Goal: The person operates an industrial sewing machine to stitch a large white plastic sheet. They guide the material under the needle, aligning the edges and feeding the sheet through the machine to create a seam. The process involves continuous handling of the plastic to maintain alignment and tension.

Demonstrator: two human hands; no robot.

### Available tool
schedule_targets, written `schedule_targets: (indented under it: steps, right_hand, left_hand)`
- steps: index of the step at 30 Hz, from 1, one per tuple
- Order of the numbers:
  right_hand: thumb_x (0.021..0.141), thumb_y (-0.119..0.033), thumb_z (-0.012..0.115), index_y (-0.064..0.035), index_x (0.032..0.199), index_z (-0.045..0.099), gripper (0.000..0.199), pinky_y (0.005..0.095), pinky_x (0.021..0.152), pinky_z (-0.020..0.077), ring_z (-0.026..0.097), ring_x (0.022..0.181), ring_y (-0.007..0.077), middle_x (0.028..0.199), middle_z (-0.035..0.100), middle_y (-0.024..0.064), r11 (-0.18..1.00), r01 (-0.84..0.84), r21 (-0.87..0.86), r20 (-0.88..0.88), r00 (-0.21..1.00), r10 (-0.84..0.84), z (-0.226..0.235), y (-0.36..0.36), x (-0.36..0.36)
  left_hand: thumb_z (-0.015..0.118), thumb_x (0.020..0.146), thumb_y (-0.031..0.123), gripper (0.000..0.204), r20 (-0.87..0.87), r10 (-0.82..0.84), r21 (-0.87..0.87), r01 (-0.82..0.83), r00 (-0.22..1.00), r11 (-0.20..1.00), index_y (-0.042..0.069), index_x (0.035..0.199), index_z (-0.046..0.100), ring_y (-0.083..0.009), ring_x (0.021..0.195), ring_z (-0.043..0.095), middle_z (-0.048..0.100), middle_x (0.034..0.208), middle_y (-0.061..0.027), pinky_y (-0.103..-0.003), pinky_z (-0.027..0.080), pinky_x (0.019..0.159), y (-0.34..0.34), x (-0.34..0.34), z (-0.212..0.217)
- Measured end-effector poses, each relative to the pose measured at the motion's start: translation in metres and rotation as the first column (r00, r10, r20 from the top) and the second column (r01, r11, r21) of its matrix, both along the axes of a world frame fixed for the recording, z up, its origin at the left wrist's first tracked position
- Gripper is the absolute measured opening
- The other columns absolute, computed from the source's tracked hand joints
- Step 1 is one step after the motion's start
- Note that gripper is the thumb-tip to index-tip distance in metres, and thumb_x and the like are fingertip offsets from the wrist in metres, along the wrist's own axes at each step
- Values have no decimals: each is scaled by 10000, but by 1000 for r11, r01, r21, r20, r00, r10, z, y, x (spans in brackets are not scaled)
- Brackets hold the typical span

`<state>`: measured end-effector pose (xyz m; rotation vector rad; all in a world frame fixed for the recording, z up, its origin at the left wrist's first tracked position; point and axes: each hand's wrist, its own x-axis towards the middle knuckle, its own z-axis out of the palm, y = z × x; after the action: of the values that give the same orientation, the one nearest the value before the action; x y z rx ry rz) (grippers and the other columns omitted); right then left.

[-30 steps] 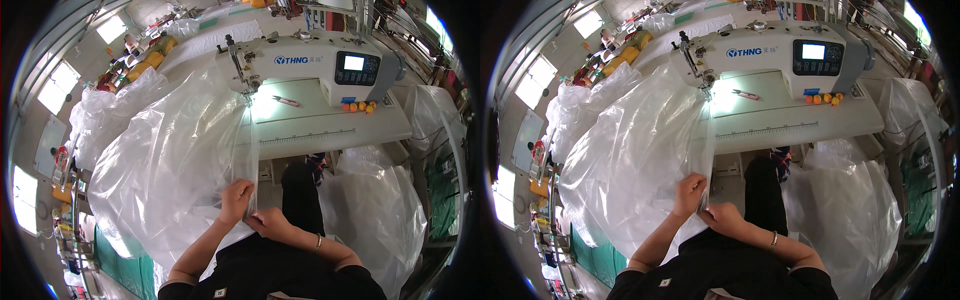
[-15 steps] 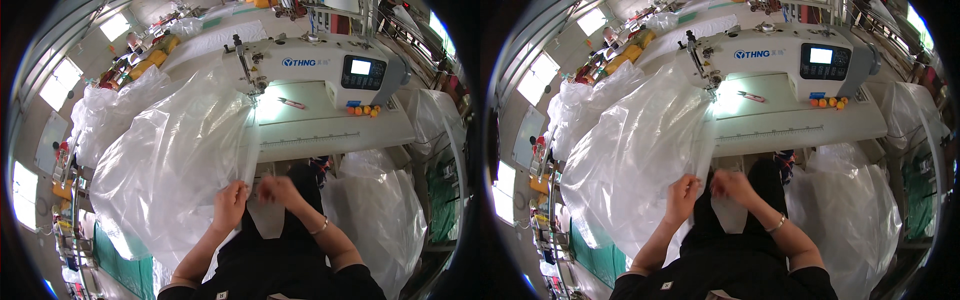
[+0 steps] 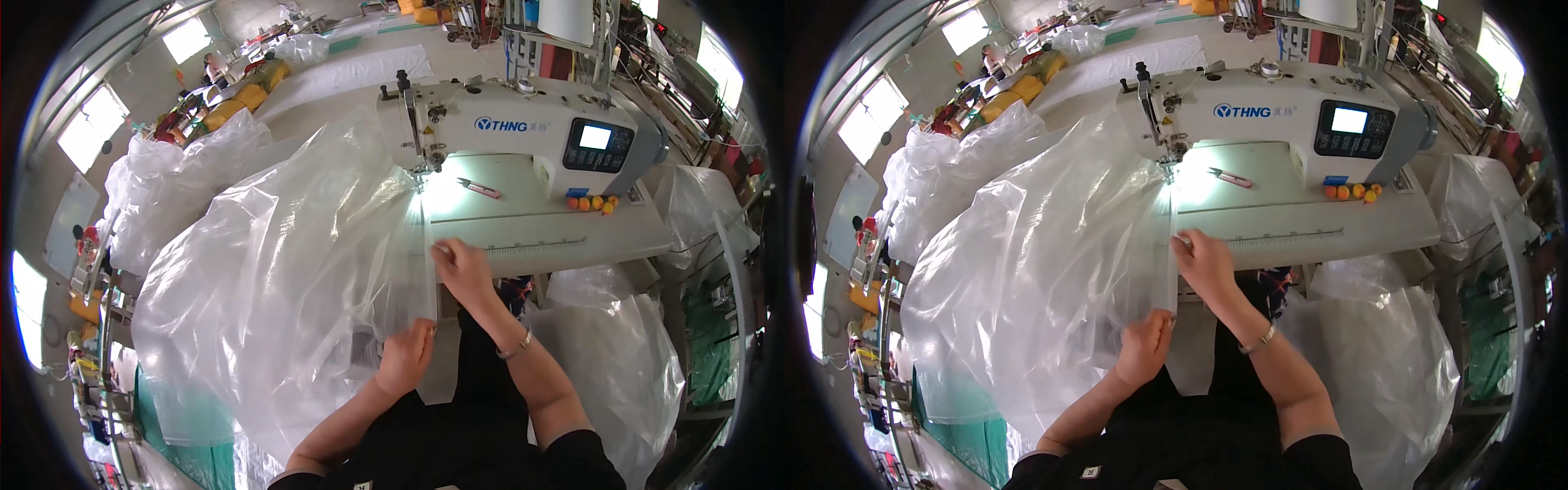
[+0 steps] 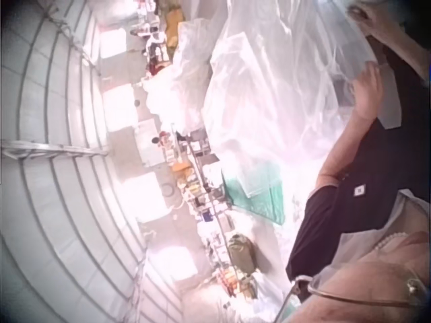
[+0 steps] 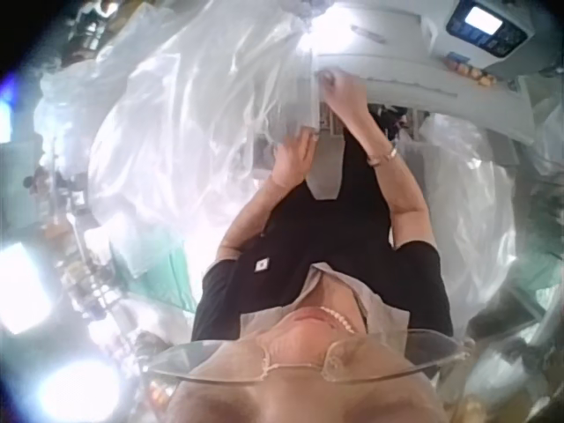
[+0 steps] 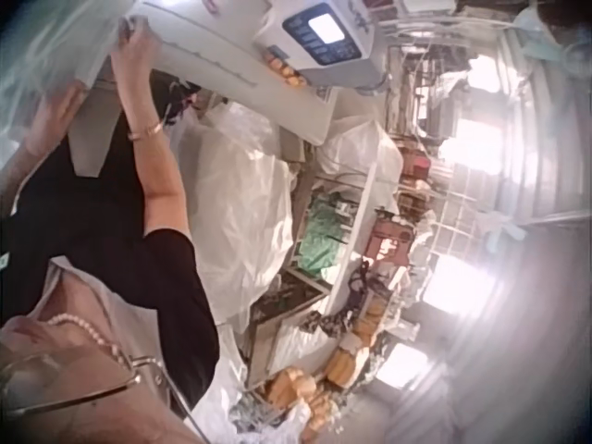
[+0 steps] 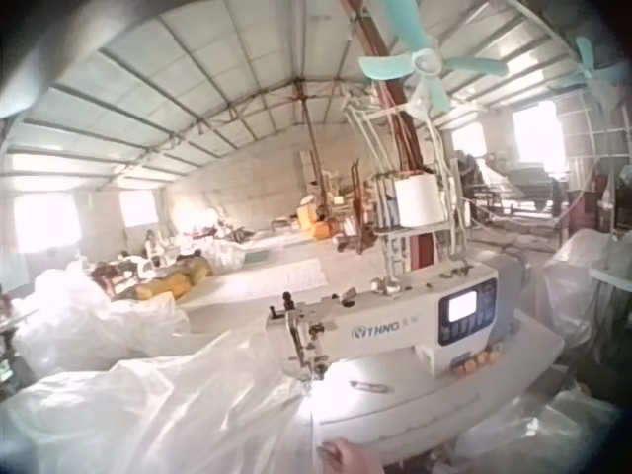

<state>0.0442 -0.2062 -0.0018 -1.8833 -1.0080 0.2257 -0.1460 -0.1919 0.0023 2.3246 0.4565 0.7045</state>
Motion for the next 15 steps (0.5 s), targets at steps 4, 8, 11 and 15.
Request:
schedule_targets:
  steps: [4,8,11,15]
  right_hand:
    - [823,-191,609,48,996,622,296,470,611,505,636,633,384,667,633,197,983,40,-181,402,915,37,-7,39,21]
    - [794,-135,581,27,1079,608,329,479,642,517,646,662,385,681,642,200,907,45,-419,386,913,133,4,34,-9]
    - [791,-135,582,20,1100,600,346,485,631,516,646,658,383,688,643,209,898,72,-433,383,917,112,0,32,-11]
    - [819,-110,558,67,1016,607,268,431,604,539,674,671,350,698,659,196,912,63,-406,415,902,123,6,49,3]
  left_hand:
    - [550,902,28,53,10,-32,-49,32,999,998,-1,944,561,-383,635,598,597,739,-203,-422,447,544,2,1,-1]
    - [540,900,17,53,0,1,-118,-1,1000,993,-10,942,558,-392,668,608,601,754,-211,-427,455,558,16,-4,-9]
    - [538,898,12,50,0,-43,-80,43,999,996,-7,942,551,-402,684,610,605,759,-213,-431,459,565,25,3,-19]
    - [527,907,54,86,13,13,-61,-12,1000,998,29,990,531,-419,648,603,601,700,-213,-495,457,569,42,18,-22]
